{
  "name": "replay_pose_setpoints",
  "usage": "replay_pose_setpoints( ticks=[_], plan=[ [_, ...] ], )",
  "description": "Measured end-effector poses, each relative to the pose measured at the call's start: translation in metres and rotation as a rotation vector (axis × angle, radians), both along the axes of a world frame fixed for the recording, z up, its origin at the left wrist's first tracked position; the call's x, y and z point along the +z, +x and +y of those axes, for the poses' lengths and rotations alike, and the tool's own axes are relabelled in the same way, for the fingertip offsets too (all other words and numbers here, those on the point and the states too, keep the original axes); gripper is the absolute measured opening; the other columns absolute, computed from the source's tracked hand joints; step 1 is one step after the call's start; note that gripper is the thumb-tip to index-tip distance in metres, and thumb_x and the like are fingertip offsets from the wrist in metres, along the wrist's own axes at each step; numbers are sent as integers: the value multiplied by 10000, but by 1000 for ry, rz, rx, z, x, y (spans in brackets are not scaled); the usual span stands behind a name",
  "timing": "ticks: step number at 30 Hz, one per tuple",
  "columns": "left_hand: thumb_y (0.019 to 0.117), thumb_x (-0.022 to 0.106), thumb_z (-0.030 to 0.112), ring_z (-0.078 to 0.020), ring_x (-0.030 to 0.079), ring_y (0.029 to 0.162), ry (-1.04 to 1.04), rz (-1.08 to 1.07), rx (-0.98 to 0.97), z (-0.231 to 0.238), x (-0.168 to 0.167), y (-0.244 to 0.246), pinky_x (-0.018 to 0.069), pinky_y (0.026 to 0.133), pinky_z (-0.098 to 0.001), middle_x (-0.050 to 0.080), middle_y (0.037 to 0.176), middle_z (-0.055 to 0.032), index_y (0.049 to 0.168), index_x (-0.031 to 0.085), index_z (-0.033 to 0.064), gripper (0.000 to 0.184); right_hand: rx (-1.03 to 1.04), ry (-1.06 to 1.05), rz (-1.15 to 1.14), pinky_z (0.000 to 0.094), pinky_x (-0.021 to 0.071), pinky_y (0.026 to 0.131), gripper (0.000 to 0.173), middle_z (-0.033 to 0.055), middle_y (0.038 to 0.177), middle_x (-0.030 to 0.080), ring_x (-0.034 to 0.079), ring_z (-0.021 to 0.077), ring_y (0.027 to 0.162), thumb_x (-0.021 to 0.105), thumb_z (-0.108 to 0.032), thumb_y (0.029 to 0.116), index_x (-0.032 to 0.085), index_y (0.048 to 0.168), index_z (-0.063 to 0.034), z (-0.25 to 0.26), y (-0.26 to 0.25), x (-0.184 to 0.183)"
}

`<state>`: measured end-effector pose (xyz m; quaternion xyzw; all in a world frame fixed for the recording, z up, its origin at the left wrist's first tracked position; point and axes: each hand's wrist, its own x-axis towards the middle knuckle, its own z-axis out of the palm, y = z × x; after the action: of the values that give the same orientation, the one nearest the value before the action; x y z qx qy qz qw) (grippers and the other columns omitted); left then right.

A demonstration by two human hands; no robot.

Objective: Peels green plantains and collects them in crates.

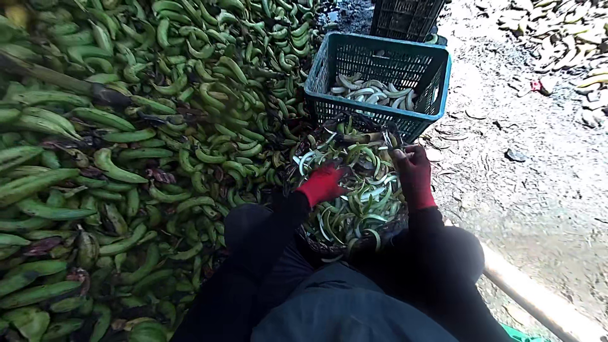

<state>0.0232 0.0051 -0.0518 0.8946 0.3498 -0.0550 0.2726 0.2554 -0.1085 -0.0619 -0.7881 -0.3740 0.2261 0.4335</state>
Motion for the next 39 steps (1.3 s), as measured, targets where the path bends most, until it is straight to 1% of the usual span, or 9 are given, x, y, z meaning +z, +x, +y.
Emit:
replay_pose_setpoints(
  ticks=[3, 7, 18, 21, 25, 28, 32, 35, 39],
  plan=[
    [987, 620, 162, -269, 632, 1190, -185, -376, 282, 0, 17, -15, 533, 1001, -497, 521, 1496, -116, 1536, 462, 190, 572, -30, 154, 403, 363, 528, 609, 455, 19, 908, 610, 575, 125, 690, 504, -578, 1032, 552, 1290, -205, -3, -4, 7],
    [997, 550, 56, -172, 674, 1101, -415, -851, 467, -2, 43, -33, 581, 928, -367, 603, 1414, -80, 1507, 487, 139, 521, -44, 117, 388, 441, 569, 715, 521, 71, 1066, 657, 642, 174, 849, 438, -583, 1054, 542, 1381, -190, -2, -6, 9],
    [966, 579, 7, -144, 671, 1094, -345, -1053, 611, -11, 81, -72, 567, 960, -328, 674, 1280, -81, 1413, 576, 72, 452, -9, 137, 374, 384, 569, 694, 534, 24, 915, 641, 628, 120, 742, 358, -567, 1079, 591, 1303, -141, -1, -1, -10],
    [971, 569, 1, -145, 683, 1082, -154, -1104, 652, -9, 95, -118, 574, 947, -328, 686, 1279, -78, 1378, 610, 57, 413, 55, 230, 506, 336, 578, 831, 473, 15, 1051, 638, 646, 88, 891, 275, -419, 1130, 516, 1366, -88, -4, -5, -7],
    [1016, 553, 83, -144, 697, 1095, 123, -981, 795, -8, 96, -228, 591, 944, -339, 667, 1340, -38, 1418, 584, 114, 404, 23, 358, 803, 337, 591, 750, 432, -21, 902, 625, 651, 100, 781, 157, -404, 1132, 483, 1239, -142, 1, -1, -18],
    [1009, 593, 162, -140, 627, 1234, 226, -884, 1090, -22, 70, -318, 538, 1034, -348, 629, 1397, -39, 1427, 572, 116, 421, -51, 354, 939, 351, 597, 681, 431, 4, 810, 630, 652, 134, 707, 185, -434, 1129, 511, 1141, -151, 10, -1, -26],
    [1007, 620, 255, -185, 653, 1150, 242, -834, 1511, -62, 15, -400, 546, 997, -396, 635, 1334, -122, 1412, 569, 83, 443, -3, 255, 941, 316, 609, 690, 378, -24, 832, 663, 678, 109, 722, 200, -380, 1133, 517, 1112, -174, 7, -9, -31],
    [999, 619, 192, -231, 635, 1185, 173, -723, 1727, -87, -33, -424, 514, 1035, -438, 625, 1342, -164, 1389, 568, 33, 424, 15, 173, 849, 349, 606, 722, 446, -4, 937, 666, 685, 136, 782, 134, -429, 1128, 458, 1276, -162, 2, -21, -35],
    [1033, 574, 226, -401, 612, 1200, -82, -405, 1792, -96, -100, -421, 463, 1034, -605, 631, 1286, -262, 1360, 586, 1, 398, 56, 23, 729, 320, 593, 687, 461, -34, 879, 653, 671, 106, 747, 157, -485, 1116, 482, 1230, -179, -9, -31, -36]
  ],
)
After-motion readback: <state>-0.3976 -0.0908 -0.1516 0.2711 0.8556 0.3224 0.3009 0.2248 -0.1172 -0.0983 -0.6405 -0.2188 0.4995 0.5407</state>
